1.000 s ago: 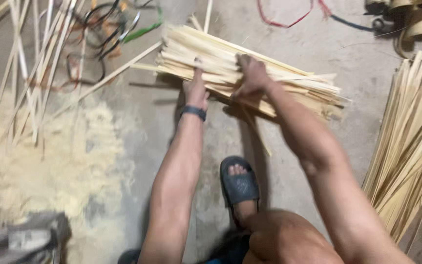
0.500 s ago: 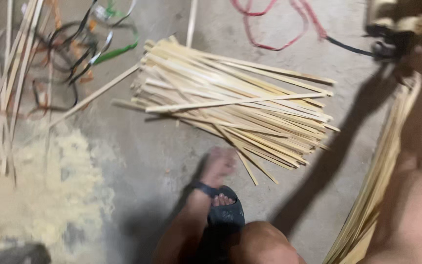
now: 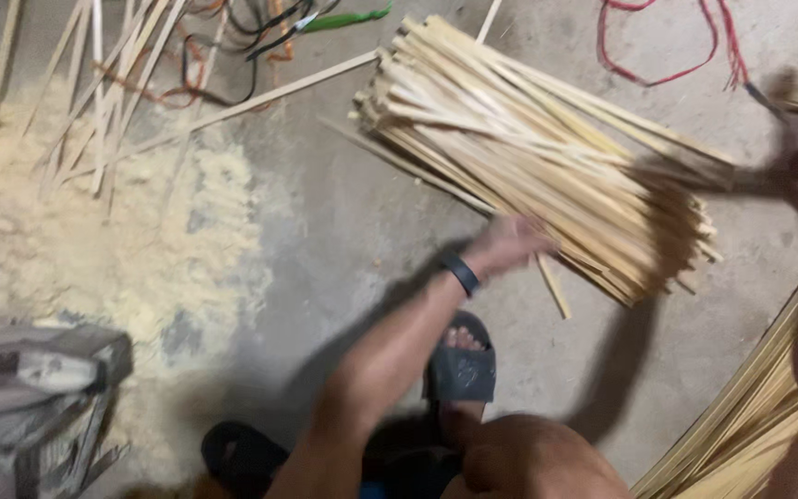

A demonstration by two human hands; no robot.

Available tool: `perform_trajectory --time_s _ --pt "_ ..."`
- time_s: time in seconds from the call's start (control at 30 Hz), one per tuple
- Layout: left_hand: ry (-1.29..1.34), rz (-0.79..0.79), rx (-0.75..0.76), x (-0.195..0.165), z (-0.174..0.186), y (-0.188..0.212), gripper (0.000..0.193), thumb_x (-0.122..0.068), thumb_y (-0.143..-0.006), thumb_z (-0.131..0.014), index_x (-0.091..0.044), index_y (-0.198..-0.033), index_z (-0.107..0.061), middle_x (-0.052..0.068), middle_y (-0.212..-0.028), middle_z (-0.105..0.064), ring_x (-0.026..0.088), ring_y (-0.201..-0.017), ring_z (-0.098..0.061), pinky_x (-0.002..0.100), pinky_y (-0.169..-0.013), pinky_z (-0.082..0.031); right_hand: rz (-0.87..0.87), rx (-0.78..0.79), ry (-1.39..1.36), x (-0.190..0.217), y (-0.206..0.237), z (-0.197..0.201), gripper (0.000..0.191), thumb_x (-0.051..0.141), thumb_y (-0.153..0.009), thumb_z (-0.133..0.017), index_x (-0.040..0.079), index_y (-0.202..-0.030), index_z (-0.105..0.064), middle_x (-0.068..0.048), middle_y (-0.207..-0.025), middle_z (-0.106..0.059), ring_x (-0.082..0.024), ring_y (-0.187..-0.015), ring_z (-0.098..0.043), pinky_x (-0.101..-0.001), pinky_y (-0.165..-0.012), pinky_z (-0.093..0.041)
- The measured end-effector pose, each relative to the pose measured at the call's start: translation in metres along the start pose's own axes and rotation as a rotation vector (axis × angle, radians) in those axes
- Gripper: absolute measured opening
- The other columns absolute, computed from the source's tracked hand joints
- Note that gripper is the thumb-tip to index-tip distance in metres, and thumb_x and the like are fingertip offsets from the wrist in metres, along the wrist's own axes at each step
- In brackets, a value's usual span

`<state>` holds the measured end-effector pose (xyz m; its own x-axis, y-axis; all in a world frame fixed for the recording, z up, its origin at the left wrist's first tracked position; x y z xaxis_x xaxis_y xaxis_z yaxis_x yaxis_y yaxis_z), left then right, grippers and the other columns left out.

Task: The person sits on the floor and repeatedly pushes thin wooden sticks through a sharpening machine to shape their ends. They gather the processed sticks into a bundle and secure them with a rubber band.

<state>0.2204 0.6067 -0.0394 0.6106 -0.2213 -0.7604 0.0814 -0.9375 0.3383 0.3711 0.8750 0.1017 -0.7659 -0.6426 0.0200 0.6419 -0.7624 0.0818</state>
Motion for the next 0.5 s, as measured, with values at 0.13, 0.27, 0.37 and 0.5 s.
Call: perform_trajectory --time_s 0.13,0.27,0.37,0.5 --pt "-0.353 -0.449 -0.206 -0.090 0.049 0.027 0.090 -0.027 -0.080 -0.085 -0.003 -0.149 -0.034 0.009 -0.122 -0.062 0.022 -0.115 -0.060 0.042 -0.097 -0.054 0.474 -0.031 -0.207 0.197 0.007 0.047 0.035 0.027 -0.099 -0.080 0.000 -0.111 -0.062 -0.020 -0.098 -0.062 -0.037 -0.092 -0.059 -0.0476 -0.083 -0.049" --pt "-0.175 -0.592 -0.251 -0.141 0.082 0.080 0.059 -0.016 -0.097 -0.073 -0.003 -0.146 -0.043 0.008 -0.120 -0.060 0.022 -0.111 -0.057 0.039 -0.095 -0.051 0.850 -0.007 -0.478 0.378 0.031 0.114 0.030 0.028 -0.115 -0.068 -0.001 -0.112 -0.063 -0.020 -0.088 -0.060 -0.036 -0.076 -0.059 -0.0451 -0.067 -0.048" --pt "0.112 -0.663 -0.295 -0.163 0.102 0.143 0.037 -0.008 -0.110 -0.064 -0.004 -0.143 -0.049 0.007 -0.118 -0.058 0.021 -0.109 -0.054 0.037 -0.093 -0.049 0.957 -0.078 -0.397 0.466 0.086 0.150 0.036 0.040 -0.112 -0.066 0.004 -0.119 -0.067 -0.015 -0.086 -0.067 -0.029 -0.072 -0.065 -0.0408 -0.062 -0.052" --pt "0.544 -0.835 -0.074 -0.185 0.110 0.244 0.054 -0.010 -0.094 -0.073 -0.006 -0.139 -0.042 0.007 -0.129 -0.060 0.022 -0.124 -0.058 0.040 -0.111 -0.050 0.892 0.014 -0.412 0.520 0.160 0.178 0.058 0.050 -0.098 -0.072 0.004 -0.132 -0.060 -0.015 -0.095 -0.070 -0.028 -0.071 -0.070 -0.0403 -0.058 -0.056"
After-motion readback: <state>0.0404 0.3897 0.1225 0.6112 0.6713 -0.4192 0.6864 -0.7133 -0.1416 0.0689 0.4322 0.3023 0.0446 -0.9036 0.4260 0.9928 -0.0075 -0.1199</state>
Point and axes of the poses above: each hand's wrist, its own y-axis away from the middle knuckle, its own z-axis out of the back of the hand, x = y × z, the point moved 7 cm from there along -y, towards the middle knuckle
